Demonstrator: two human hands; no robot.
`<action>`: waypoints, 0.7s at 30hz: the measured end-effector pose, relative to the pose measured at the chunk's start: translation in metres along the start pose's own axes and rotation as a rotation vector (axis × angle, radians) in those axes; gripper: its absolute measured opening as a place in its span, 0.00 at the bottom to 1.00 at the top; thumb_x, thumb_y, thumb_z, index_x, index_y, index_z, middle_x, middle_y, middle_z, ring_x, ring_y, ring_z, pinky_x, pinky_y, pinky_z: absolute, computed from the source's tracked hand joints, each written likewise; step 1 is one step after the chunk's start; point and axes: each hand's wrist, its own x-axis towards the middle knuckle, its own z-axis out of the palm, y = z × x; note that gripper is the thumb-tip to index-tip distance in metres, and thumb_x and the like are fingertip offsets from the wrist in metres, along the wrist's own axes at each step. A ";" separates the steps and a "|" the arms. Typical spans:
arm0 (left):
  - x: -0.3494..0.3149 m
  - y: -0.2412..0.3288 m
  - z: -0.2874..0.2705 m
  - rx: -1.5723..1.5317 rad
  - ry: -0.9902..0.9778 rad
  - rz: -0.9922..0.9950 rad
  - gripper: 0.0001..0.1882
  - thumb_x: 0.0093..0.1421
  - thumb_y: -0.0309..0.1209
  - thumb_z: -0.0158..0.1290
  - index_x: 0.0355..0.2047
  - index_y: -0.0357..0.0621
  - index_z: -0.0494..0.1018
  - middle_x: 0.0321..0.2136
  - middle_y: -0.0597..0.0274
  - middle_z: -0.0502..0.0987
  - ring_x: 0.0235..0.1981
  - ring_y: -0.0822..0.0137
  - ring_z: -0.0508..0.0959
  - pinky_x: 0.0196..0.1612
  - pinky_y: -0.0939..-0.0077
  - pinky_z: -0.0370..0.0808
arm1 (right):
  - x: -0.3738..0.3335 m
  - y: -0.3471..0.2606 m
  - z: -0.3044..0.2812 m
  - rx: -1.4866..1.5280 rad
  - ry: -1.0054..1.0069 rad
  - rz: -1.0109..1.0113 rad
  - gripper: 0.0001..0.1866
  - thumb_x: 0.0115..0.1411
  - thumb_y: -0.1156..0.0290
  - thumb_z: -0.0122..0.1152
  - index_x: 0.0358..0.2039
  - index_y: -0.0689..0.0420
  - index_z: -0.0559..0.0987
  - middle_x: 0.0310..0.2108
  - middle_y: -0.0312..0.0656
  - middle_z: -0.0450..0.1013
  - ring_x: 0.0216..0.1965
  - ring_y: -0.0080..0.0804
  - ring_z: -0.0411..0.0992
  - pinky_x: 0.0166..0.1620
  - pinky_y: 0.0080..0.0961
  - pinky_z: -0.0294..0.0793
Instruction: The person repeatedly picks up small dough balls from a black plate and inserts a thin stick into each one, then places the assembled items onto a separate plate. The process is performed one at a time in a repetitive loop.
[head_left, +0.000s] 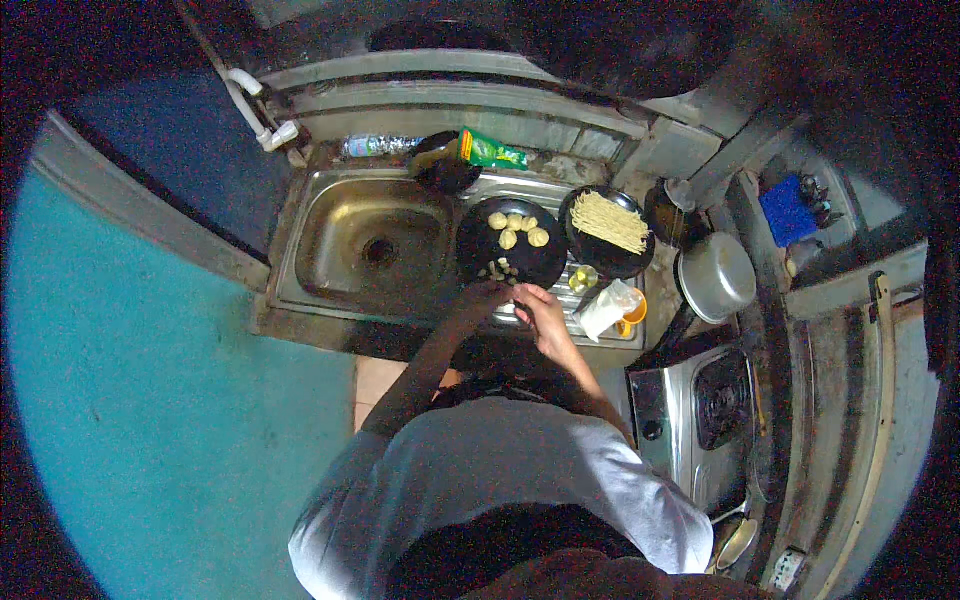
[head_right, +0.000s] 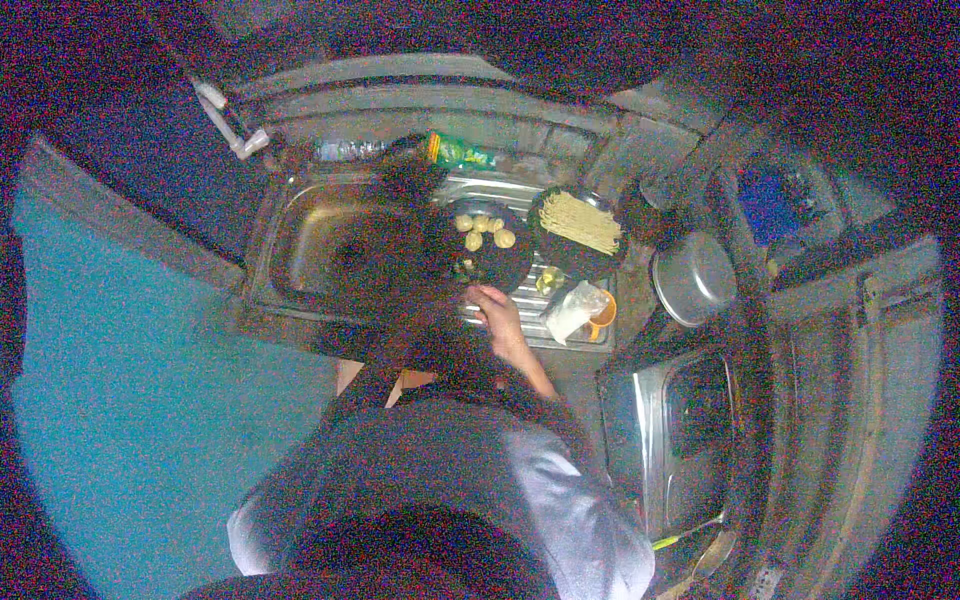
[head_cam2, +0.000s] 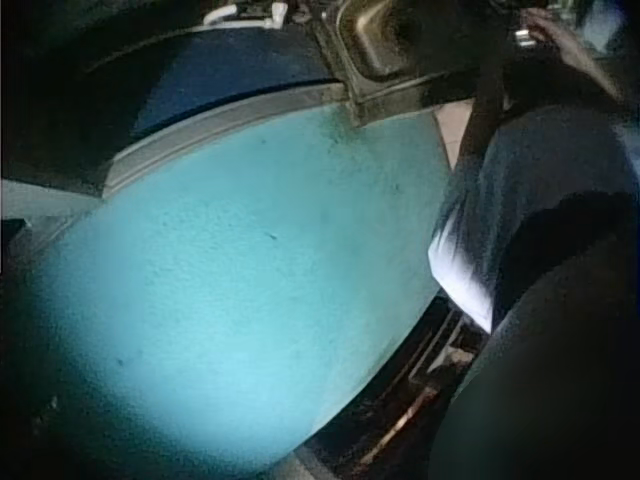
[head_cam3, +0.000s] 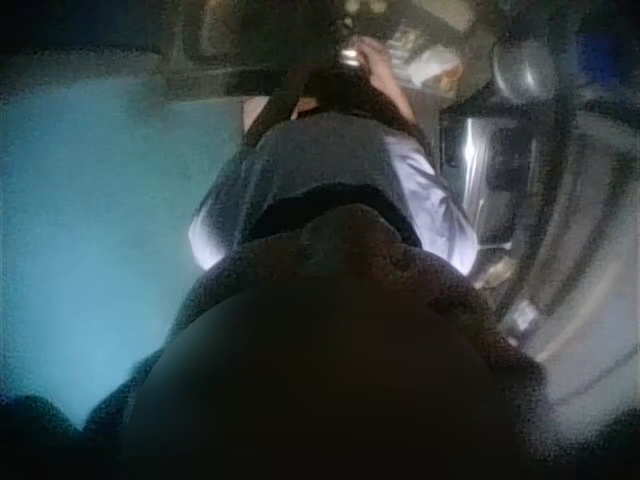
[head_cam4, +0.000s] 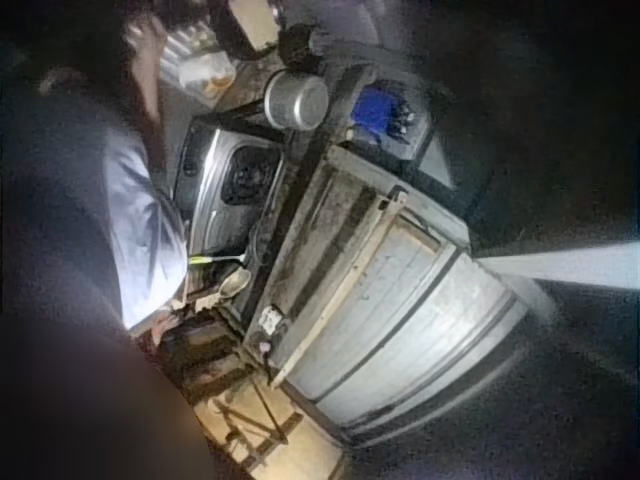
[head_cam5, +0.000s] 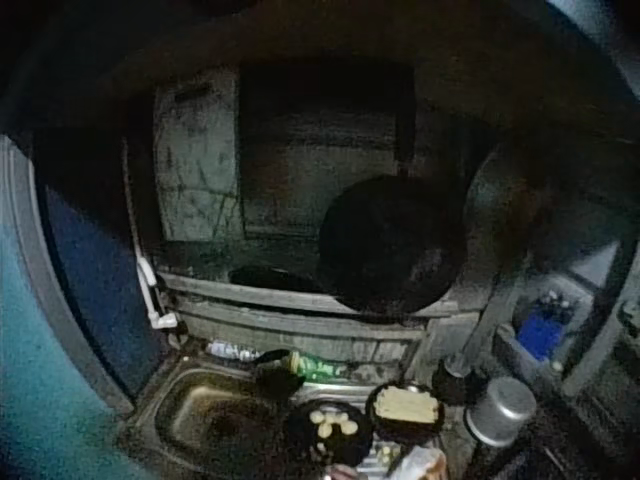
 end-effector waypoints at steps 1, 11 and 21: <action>-0.001 0.002 0.000 -0.021 -0.019 0.033 0.18 0.59 0.46 0.52 0.36 0.44 0.77 0.36 0.64 0.78 0.38 0.72 0.75 0.44 0.73 0.69 | 0.004 0.004 -0.006 0.033 -0.003 0.014 0.08 0.60 0.66 0.58 0.39 0.52 0.77 0.35 0.28 0.74 0.37 0.17 0.69 0.40 0.19 0.69; -0.023 0.025 -0.006 0.161 -0.005 -0.095 0.19 0.60 0.49 0.49 0.37 0.47 0.76 0.30 0.64 0.78 0.32 0.74 0.75 0.37 0.75 0.70 | 0.001 0.003 0.002 0.021 0.096 0.025 0.07 0.56 0.65 0.63 0.36 0.49 0.78 0.32 0.24 0.74 0.35 0.14 0.70 0.37 0.15 0.68; -0.025 0.045 0.005 -0.541 -0.136 -0.287 0.23 0.60 0.50 0.48 0.45 0.45 0.71 0.32 0.63 0.76 0.30 0.69 0.77 0.33 0.74 0.74 | 0.001 0.010 -0.002 0.234 0.036 0.119 0.15 0.62 0.59 0.53 0.45 0.54 0.74 0.36 0.32 0.76 0.37 0.19 0.72 0.38 0.17 0.71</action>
